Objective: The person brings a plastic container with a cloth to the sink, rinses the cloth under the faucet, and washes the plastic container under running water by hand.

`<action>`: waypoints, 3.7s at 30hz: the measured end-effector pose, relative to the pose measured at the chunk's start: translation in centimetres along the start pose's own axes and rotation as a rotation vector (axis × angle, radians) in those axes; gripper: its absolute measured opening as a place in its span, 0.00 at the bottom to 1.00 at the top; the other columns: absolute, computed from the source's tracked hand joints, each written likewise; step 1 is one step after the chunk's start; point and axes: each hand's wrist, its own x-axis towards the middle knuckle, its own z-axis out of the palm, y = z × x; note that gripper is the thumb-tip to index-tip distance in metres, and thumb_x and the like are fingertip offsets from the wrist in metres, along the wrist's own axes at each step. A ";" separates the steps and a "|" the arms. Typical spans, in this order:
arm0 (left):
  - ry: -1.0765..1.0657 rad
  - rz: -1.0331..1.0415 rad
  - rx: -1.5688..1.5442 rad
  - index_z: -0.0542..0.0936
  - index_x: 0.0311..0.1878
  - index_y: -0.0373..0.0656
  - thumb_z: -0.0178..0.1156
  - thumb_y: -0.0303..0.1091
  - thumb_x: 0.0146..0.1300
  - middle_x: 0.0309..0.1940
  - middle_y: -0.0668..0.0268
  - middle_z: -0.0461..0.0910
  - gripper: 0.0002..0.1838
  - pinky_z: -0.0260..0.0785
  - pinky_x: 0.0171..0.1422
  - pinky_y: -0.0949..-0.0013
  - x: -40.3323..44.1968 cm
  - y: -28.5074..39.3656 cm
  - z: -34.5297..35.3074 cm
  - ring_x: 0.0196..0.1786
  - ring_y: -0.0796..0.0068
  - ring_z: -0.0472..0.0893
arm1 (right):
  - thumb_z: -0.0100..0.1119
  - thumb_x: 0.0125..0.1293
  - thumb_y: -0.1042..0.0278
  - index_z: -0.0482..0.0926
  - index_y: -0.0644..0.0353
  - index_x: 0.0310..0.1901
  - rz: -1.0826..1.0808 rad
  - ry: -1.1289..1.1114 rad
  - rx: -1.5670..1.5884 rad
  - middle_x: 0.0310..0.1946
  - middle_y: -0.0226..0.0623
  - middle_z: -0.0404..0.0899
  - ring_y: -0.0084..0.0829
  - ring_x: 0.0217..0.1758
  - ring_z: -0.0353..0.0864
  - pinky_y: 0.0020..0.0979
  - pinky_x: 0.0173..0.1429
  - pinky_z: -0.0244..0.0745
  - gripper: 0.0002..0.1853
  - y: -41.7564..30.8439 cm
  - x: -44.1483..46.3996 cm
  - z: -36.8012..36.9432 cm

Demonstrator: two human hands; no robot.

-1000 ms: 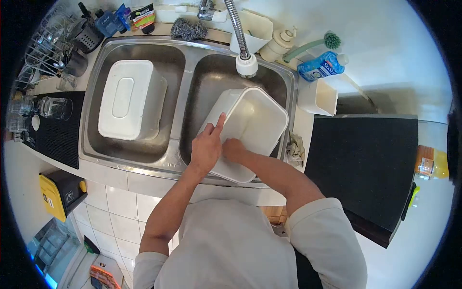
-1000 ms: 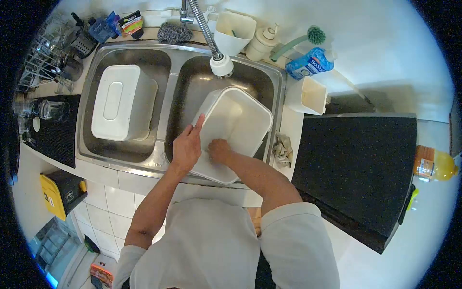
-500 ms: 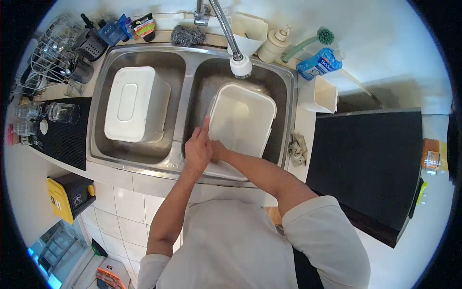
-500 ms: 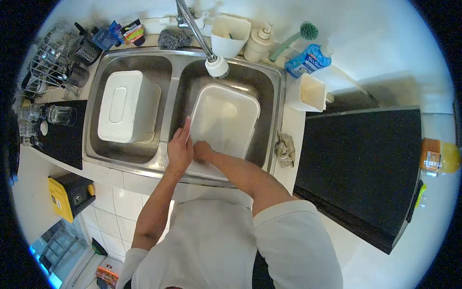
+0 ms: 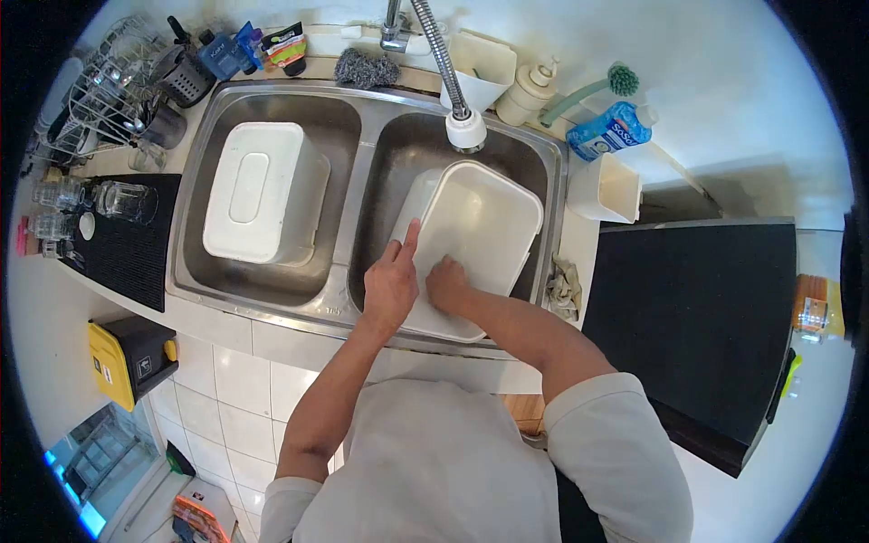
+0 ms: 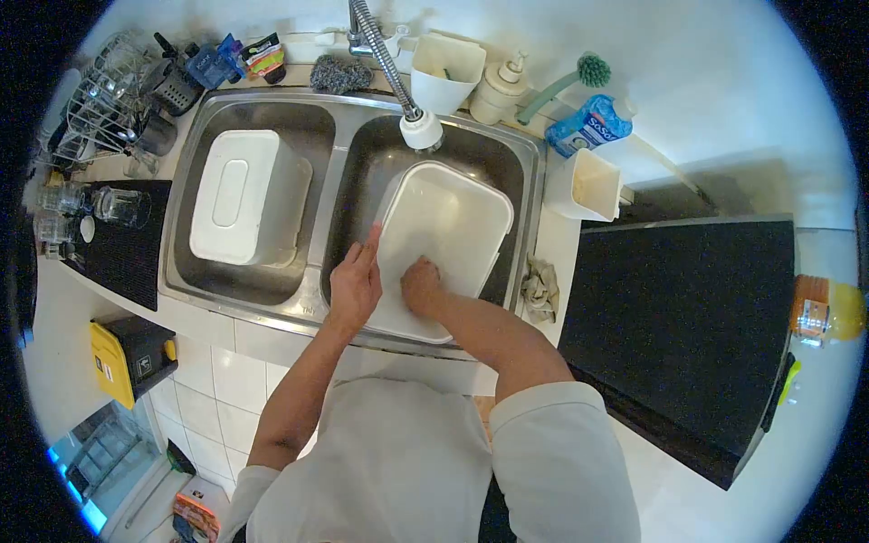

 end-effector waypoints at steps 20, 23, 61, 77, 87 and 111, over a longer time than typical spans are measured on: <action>-0.064 0.189 0.126 0.67 0.69 0.53 0.54 0.18 0.54 0.28 0.62 0.70 0.36 0.74 0.33 0.58 2.6 1.3 -0.1 0.29 0.59 0.77 | 0.51 0.61 0.69 0.84 0.63 0.36 0.087 0.253 0.276 0.40 0.45 0.82 0.43 0.49 0.81 0.43 0.49 0.78 0.12 5.6 5.3 1.8; -0.069 0.199 0.097 0.66 0.69 0.53 0.53 0.19 0.55 0.28 0.60 0.69 0.36 0.73 0.33 0.57 3.0 1.5 -0.2 0.29 0.57 0.77 | 0.52 0.60 0.67 0.84 0.63 0.35 0.046 0.324 0.336 0.36 0.46 0.83 0.41 0.44 0.83 0.42 0.46 0.78 0.11 2.4 4.6 3.3; 0.142 -0.060 -0.353 0.68 0.66 0.33 0.51 0.29 0.69 0.51 0.55 0.79 0.23 0.71 0.52 0.71 0.7 -3.2 0.8 0.47 0.73 0.79 | 0.54 0.60 0.55 0.79 0.65 0.42 0.150 0.192 1.298 0.44 0.49 0.82 0.51 0.47 0.82 0.45 0.51 0.76 0.20 -6.1 0.7 -6.5; -0.234 0.331 0.068 0.69 0.67 0.53 0.56 0.20 0.56 0.27 0.57 0.71 0.33 0.70 0.33 0.55 5.7 1.3 -0.1 0.27 0.53 0.75 | 0.54 0.60 0.67 0.86 0.59 0.38 -0.038 0.162 0.282 0.41 0.41 0.84 0.39 0.45 0.84 0.43 0.50 0.77 0.11 0.2 1.5 -0.3; 0.167 0.036 -0.020 0.65 0.68 0.38 0.56 0.25 0.61 0.42 0.53 0.74 0.30 0.69 0.54 0.62 3.4 2.3 0.3 0.45 0.56 0.77 | 0.54 0.59 0.64 0.85 0.60 0.36 0.214 0.373 0.686 0.40 0.46 0.83 0.45 0.45 0.83 0.43 0.50 0.78 0.12 -0.5 7.7 4.3; 0.244 -0.235 -0.369 0.70 0.60 0.32 0.46 0.19 0.57 0.49 0.46 0.78 0.24 0.68 0.59 0.61 -2.0 -3.6 3.3 0.52 0.52 0.79 | 0.54 0.58 0.63 0.82 0.64 0.39 -0.059 0.055 0.736 0.43 0.55 0.81 0.48 0.47 0.83 0.44 0.51 0.78 0.14 -2.1 7.2 -1.4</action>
